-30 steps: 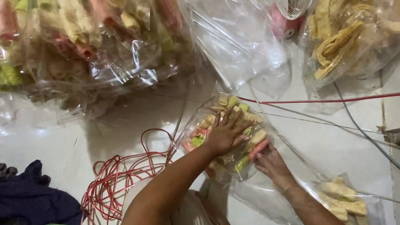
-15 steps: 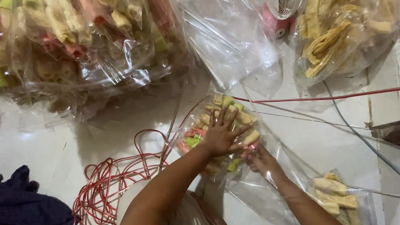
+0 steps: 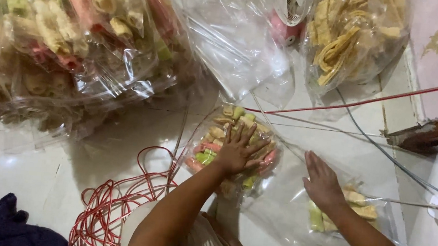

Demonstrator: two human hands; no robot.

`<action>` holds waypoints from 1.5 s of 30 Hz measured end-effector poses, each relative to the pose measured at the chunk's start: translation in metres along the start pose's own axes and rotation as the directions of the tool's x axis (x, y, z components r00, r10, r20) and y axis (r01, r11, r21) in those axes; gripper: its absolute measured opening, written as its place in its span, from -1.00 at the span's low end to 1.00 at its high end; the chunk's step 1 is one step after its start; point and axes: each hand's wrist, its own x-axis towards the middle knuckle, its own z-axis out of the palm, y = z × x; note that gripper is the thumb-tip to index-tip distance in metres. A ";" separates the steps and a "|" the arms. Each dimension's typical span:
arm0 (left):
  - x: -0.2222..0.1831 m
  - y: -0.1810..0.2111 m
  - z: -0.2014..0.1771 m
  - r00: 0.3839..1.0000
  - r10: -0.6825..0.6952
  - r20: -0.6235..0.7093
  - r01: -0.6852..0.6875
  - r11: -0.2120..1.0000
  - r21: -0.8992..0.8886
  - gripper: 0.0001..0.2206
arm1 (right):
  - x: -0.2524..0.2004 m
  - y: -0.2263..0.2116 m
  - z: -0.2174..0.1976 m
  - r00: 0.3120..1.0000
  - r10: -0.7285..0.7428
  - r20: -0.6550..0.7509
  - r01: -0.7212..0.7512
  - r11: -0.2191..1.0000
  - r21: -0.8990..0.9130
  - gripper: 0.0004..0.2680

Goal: The person is manually packing individual crackers into small plastic bags while sitting on the floor.

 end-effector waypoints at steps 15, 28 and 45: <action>0.005 -0.004 -0.019 0.998 0.064 -0.002 -0.063 0.989 0.137 -0.33 | -0.105 0.099 -0.109 0.829 0.058 0.556 -0.116 0.991 0.071 -0.63; -0.021 0.053 -0.071 0.979 -0.199 0.044 0.196 0.978 0.075 -0.33 | -0.106 0.139 -0.055 0.822 0.309 0.478 -0.475 0.836 0.275 -0.24; -0.088 0.295 -0.134 0.953 -0.089 0.290 0.282 -0.090 -0.955 -0.20 | -0.243 -0.037 -0.289 0.768 0.626 -0.139 -0.327 0.568 0.755 -0.28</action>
